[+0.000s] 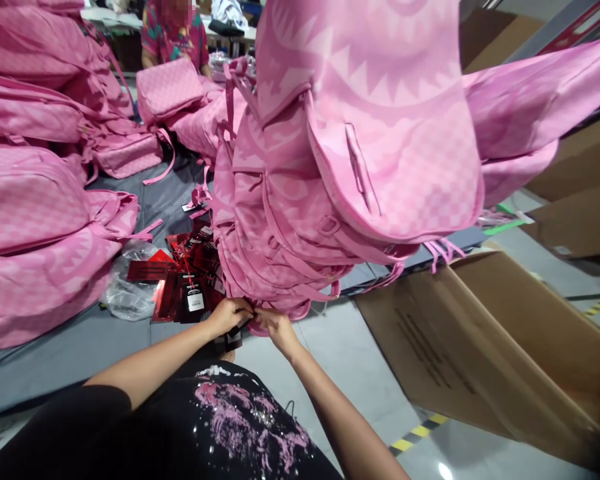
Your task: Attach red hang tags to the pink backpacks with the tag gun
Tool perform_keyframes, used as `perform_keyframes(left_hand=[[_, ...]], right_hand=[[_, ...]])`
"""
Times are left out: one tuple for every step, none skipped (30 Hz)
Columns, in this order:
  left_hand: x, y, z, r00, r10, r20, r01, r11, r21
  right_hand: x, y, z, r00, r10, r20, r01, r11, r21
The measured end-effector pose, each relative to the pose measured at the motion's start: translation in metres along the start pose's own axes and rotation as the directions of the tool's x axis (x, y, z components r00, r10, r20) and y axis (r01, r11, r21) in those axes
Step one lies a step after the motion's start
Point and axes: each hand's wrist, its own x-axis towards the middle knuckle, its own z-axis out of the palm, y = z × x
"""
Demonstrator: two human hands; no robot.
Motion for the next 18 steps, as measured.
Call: perform_keyframes(left_hand=[[0.000,0.000,-0.001,1.000,0.005,0.010,-0.006,1.000,0.016],[0.001,0.000,-0.002,1.000,0.010,0.022,-0.011,0.999,0.035],[0.001,0.000,-0.003,0.999,0.013,0.035,-0.015,0.998,0.056],[0.002,0.000,-0.003,0.999,0.016,0.046,-0.019,0.997,0.079],[0.004,0.000,-0.003,0.998,0.017,0.056,-0.023,0.994,0.104],[0.005,0.000,-0.003,0.998,0.019,0.065,-0.027,0.991,0.128],[0.006,0.000,-0.002,0.997,0.021,0.073,-0.032,0.988,0.151],[0.007,-0.001,-0.002,0.996,0.025,0.082,-0.039,0.985,0.169],[0.007,-0.001,-0.002,0.995,0.030,0.091,-0.047,0.982,0.184],[0.008,-0.001,-0.001,0.994,0.036,0.099,-0.054,0.979,0.195],[0.008,-0.002,-0.002,0.993,0.041,0.107,-0.062,0.977,0.203],[0.008,-0.002,-0.002,0.992,0.045,0.114,-0.068,0.976,0.209],[0.009,-0.002,-0.002,0.991,0.047,0.123,-0.073,0.974,0.213],[0.009,-0.003,-0.003,0.990,0.048,0.133,-0.076,0.973,0.216],[0.010,-0.004,-0.004,0.989,0.046,0.143,-0.077,0.972,0.220],[0.011,-0.004,-0.004,0.987,0.044,0.154,-0.079,0.971,0.225],[0.012,-0.005,-0.004,0.985,0.042,0.166,-0.081,0.969,0.233],[0.012,-0.005,-0.003,0.983,0.041,0.178,-0.084,0.966,0.244]], right_hand=[[0.000,0.000,0.001,1.000,0.018,-0.012,-0.018,1.000,0.015],[0.001,-0.001,0.002,0.999,0.034,-0.023,-0.033,0.999,0.026],[0.001,-0.002,0.002,0.998,0.045,-0.035,-0.044,0.999,0.029],[0.001,-0.003,0.003,0.998,0.051,-0.048,-0.050,0.998,0.024],[0.002,-0.004,0.003,0.997,0.052,-0.062,-0.052,0.999,0.011],[0.001,-0.006,0.003,0.996,0.051,-0.078,-0.052,0.999,-0.007],[0.001,-0.008,0.003,0.994,0.048,-0.095,-0.051,0.998,-0.028],[0.001,-0.009,0.004,0.993,0.046,-0.110,-0.052,0.997,-0.050],[0.000,-0.011,0.004,0.991,0.043,-0.123,-0.052,0.996,-0.071],[0.000,-0.011,0.004,0.990,0.041,-0.133,-0.053,0.995,-0.089],[0.000,-0.012,0.005,0.989,0.038,-0.140,-0.054,0.993,-0.106],[0.000,-0.012,0.005,0.989,0.036,-0.143,-0.054,0.991,-0.120],[0.001,-0.011,0.005,0.989,0.034,-0.144,-0.053,0.990,-0.134],[0.001,-0.011,0.005,0.990,0.033,-0.140,-0.054,0.988,-0.147],[0.001,-0.010,0.005,0.990,0.035,-0.134,-0.056,0.985,-0.161],[0.001,-0.008,0.005,0.991,0.037,-0.126,-0.060,0.983,-0.176],[0.001,-0.007,0.005,0.992,0.040,-0.117,-0.062,0.980,-0.192],[0.000,-0.006,0.005,0.994,0.041,-0.106,-0.062,0.976,-0.209]])
